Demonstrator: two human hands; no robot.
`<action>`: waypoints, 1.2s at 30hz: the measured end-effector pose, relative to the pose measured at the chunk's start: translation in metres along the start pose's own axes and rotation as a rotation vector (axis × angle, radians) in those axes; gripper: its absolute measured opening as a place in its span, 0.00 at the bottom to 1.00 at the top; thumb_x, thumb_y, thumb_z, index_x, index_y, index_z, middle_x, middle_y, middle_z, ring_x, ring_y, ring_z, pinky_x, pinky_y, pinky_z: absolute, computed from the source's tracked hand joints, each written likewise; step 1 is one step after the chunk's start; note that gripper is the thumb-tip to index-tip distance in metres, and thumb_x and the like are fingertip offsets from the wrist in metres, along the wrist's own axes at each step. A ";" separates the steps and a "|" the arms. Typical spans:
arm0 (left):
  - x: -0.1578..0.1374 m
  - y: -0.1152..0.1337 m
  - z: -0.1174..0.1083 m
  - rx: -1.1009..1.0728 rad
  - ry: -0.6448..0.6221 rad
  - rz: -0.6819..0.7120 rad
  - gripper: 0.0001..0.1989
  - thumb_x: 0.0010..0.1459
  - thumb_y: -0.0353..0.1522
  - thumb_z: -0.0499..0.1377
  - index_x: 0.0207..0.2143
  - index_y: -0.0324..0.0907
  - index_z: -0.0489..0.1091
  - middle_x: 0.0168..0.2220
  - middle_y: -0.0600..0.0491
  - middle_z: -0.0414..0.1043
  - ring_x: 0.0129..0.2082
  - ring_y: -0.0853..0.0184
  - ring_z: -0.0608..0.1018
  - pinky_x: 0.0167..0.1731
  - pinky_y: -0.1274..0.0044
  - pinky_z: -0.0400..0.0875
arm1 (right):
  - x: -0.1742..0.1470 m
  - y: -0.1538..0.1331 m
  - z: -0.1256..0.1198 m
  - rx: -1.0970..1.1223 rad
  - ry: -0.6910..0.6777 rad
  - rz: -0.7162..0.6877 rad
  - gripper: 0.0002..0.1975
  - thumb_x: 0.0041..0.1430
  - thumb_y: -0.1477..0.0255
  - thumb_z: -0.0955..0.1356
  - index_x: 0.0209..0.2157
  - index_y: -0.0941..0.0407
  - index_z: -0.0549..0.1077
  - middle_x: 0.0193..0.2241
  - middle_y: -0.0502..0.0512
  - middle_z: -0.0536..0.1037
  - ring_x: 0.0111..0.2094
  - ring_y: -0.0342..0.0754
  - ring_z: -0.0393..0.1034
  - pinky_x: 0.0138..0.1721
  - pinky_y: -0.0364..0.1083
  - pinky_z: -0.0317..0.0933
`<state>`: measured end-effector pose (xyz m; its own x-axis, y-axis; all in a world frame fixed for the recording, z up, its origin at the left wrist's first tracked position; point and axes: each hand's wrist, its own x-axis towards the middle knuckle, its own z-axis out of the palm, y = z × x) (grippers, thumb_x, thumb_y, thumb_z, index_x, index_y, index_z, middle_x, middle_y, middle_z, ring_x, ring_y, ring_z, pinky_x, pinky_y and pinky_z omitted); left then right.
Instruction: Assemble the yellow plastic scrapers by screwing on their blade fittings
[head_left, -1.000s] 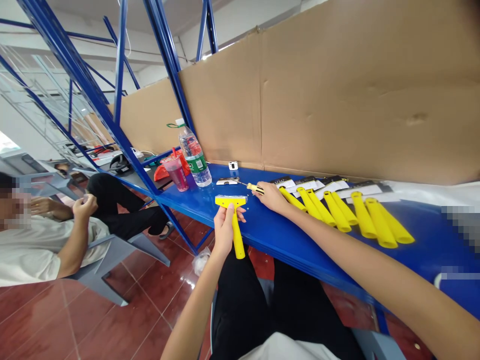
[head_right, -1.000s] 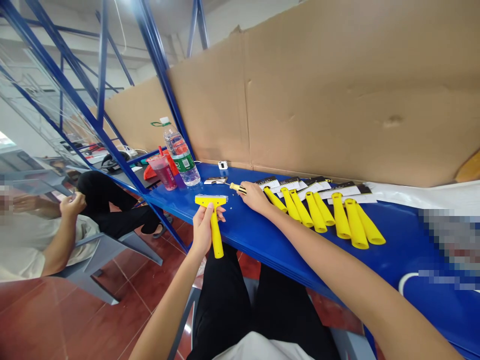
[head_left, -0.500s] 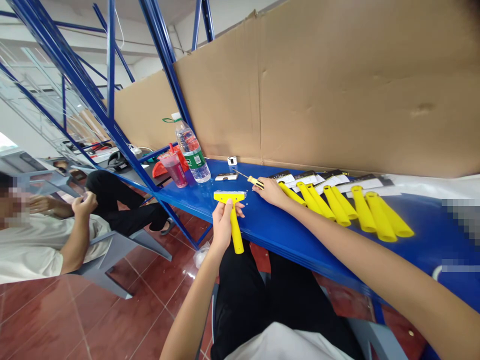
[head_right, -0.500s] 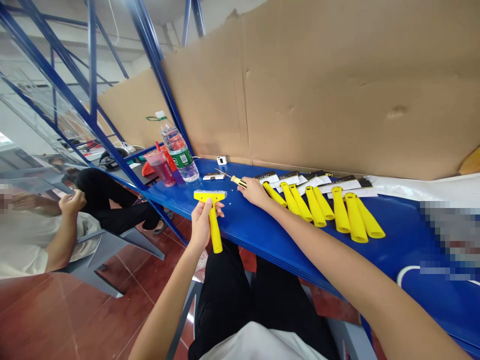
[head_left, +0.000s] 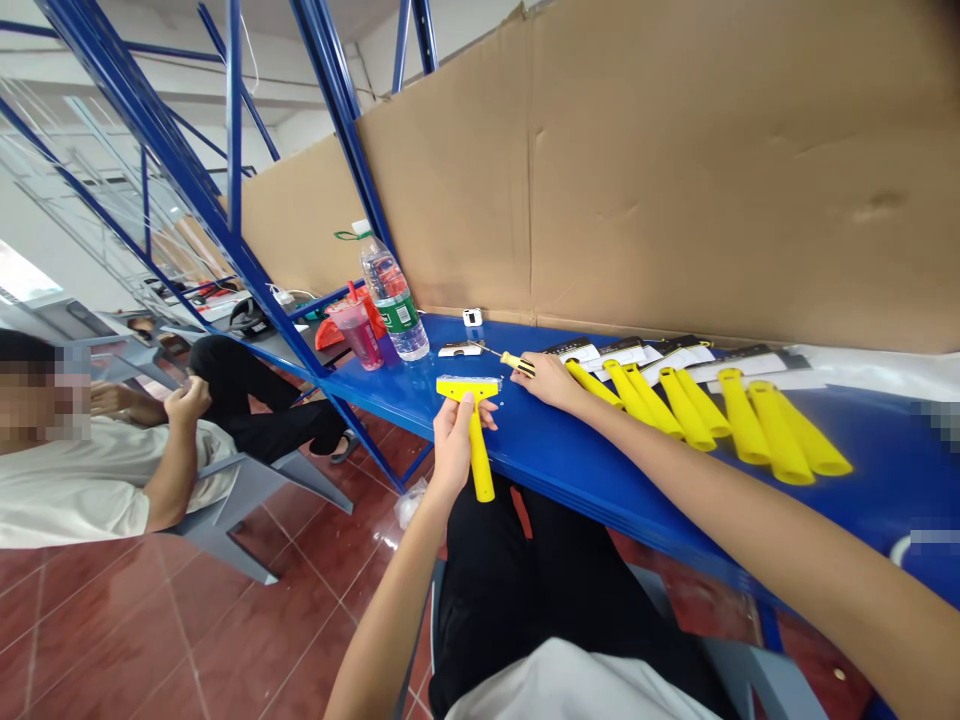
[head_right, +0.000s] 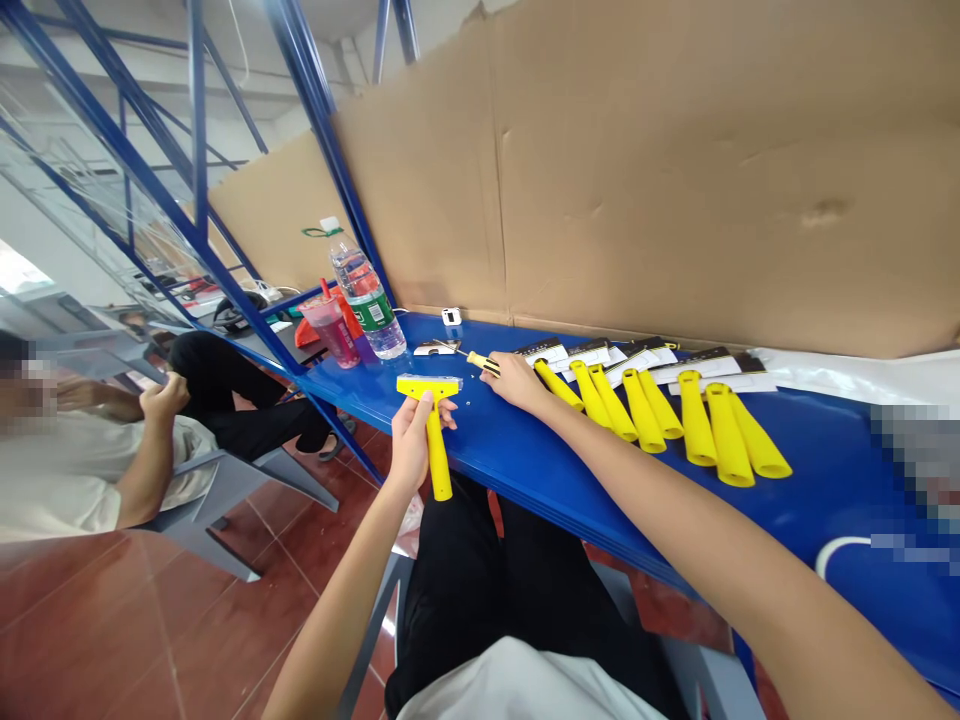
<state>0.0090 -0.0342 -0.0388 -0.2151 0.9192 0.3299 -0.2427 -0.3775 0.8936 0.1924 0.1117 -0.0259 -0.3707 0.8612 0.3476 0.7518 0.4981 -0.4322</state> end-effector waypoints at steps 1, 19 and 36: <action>0.000 0.001 0.000 -0.002 -0.002 -0.002 0.21 0.70 0.51 0.68 0.42 0.41 0.77 0.39 0.46 0.86 0.31 0.66 0.82 0.38 0.72 0.80 | 0.000 0.000 0.000 -0.002 0.000 -0.004 0.09 0.73 0.71 0.74 0.36 0.54 0.74 0.39 0.59 0.87 0.40 0.54 0.78 0.39 0.47 0.57; -0.001 0.003 0.001 0.007 -0.002 -0.012 0.21 0.69 0.51 0.69 0.42 0.41 0.77 0.38 0.46 0.85 0.30 0.66 0.81 0.37 0.71 0.80 | -0.005 -0.007 -0.002 -0.106 -0.035 -0.039 0.04 0.77 0.70 0.71 0.45 0.56 0.76 0.46 0.66 0.86 0.47 0.59 0.78 0.43 0.49 0.59; -0.001 0.004 0.001 0.023 -0.017 -0.007 0.21 0.69 0.51 0.69 0.41 0.41 0.77 0.37 0.46 0.85 0.30 0.66 0.81 0.37 0.72 0.78 | -0.006 -0.005 0.002 -0.109 -0.024 -0.094 0.03 0.78 0.70 0.70 0.47 0.55 0.74 0.47 0.67 0.84 0.48 0.61 0.76 0.44 0.50 0.59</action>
<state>0.0091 -0.0363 -0.0349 -0.1975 0.9237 0.3284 -0.2220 -0.3684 0.9028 0.1897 0.1047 -0.0274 -0.4539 0.8143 0.3618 0.7674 0.5636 -0.3058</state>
